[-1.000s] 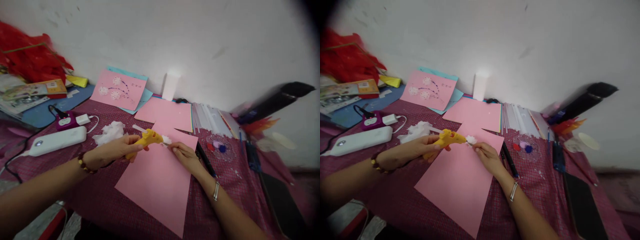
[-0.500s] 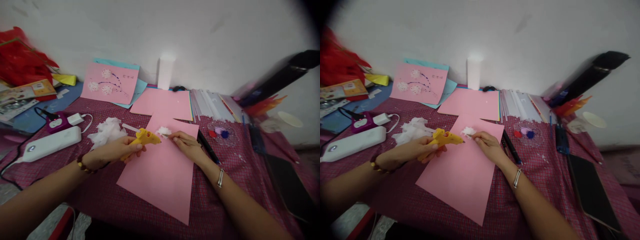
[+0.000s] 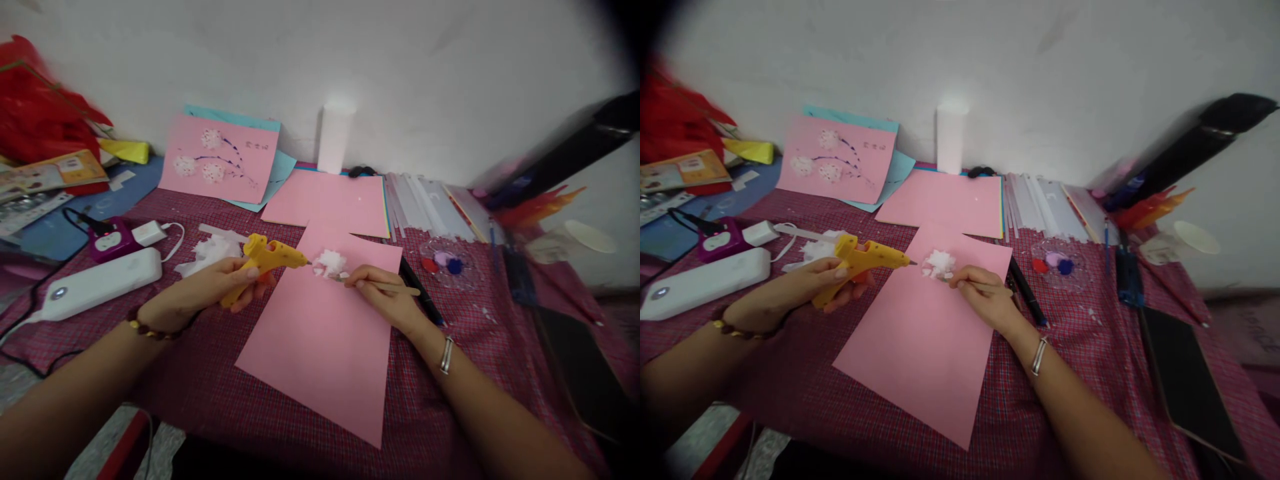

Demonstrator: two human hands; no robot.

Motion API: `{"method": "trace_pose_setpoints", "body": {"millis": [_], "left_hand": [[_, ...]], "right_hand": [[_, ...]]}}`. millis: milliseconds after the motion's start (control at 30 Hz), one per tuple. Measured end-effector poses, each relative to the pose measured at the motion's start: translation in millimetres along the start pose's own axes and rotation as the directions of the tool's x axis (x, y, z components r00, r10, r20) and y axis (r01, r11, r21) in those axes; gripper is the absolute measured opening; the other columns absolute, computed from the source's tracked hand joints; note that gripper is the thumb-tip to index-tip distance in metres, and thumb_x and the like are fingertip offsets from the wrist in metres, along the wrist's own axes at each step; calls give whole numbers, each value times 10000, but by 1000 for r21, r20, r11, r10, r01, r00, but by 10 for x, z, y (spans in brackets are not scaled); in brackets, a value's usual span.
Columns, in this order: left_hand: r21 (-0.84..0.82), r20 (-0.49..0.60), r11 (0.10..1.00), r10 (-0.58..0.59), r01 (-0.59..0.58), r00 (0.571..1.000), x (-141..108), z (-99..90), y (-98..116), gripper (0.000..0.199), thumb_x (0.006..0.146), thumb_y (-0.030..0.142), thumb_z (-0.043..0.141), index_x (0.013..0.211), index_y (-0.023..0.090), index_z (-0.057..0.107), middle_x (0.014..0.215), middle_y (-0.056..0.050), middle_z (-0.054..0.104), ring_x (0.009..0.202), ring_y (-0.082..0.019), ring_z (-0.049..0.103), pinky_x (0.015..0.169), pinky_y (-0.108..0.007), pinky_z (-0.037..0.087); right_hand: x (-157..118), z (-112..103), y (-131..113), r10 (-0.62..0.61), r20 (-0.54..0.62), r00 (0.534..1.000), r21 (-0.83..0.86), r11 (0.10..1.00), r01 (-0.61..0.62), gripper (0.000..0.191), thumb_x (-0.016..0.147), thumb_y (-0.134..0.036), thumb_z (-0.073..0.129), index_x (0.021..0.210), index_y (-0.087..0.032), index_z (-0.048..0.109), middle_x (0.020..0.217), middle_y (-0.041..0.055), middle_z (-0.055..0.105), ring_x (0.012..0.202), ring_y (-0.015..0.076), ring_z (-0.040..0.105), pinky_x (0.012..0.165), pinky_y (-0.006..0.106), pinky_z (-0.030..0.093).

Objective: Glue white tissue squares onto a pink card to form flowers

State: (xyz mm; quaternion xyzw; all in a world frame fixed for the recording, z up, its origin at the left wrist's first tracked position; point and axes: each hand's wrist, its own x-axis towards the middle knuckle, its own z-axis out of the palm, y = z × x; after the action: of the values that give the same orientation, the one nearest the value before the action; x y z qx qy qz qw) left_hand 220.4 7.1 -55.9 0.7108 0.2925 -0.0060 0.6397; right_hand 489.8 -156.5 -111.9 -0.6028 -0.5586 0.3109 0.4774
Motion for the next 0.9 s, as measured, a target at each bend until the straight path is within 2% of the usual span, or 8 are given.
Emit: {"method": "trace_pose_setpoints", "body": {"millis": [167,300,367,467,567,633,767,900], "left_hand": [[-24,-24,1000,-5,5,1000,57,28,-6,413,837,536,428,884,138,528,759,-7,566,424,-31,401,389,-173,252],[-50,-21,999,13,-15,1000,92,60,6,400,834,525,436,883,138,523,745,0,554,426,-27,399,382,-164,257],[-59,-23,998,11,-12,1000,96,64,-2,390,835,514,430,888,139,523,738,-2,551,432,-32,402,374,-162,259],[-65,-5,998,3,-4,1000,90,56,-29,374,836,499,431,906,144,523,752,-6,558,424,-31,391,351,-163,234],[-87,28,996,22,-19,999,88,43,-60,384,828,512,447,917,147,526,753,-2,560,409,-26,371,345,-170,223],[-99,47,995,38,-33,998,94,36,-80,405,829,532,445,912,145,528,756,-3,558,417,-29,382,359,-176,234],[-105,61,992,79,-72,995,107,29,-122,407,859,531,413,916,147,537,782,-12,563,458,-41,435,399,-178,266],[-123,75,988,97,-88,992,105,22,-157,399,878,519,388,929,153,540,788,-12,562,458,-39,433,413,-178,277]], "right_hand": [[-40,-4,31,-18,-154,988,25,999,22,180,838,-154,472,771,-201,632,769,17,636,761,154,595,721,297,456],[-26,67,-40,-31,-12,999,-101,994,30,152,855,-202,505,903,-206,649,876,37,652,832,166,598,756,308,453],[-33,85,-62,-61,31,998,-159,985,66,124,843,-211,536,887,-205,652,853,36,648,805,167,590,750,313,449],[-74,56,-55,-46,30,999,-67,997,48,146,857,-225,526,761,-206,636,747,19,630,749,161,582,718,306,450],[-90,22,-46,-28,-16,999,93,995,29,188,886,-232,487,763,-215,629,729,7,634,766,157,596,739,298,458],[-66,32,-58,-12,-51,999,71,997,15,161,882,-235,494,807,-218,635,775,10,643,787,154,599,750,291,458],[-20,91,-96,5,-40,999,-138,990,-11,125,857,-228,519,828,-214,639,789,16,634,757,154,587,705,286,449],[-59,84,-107,-34,17,999,-78,996,35,185,862,-240,509,712,-204,611,712,15,608,723,157,583,683,292,455]]}}
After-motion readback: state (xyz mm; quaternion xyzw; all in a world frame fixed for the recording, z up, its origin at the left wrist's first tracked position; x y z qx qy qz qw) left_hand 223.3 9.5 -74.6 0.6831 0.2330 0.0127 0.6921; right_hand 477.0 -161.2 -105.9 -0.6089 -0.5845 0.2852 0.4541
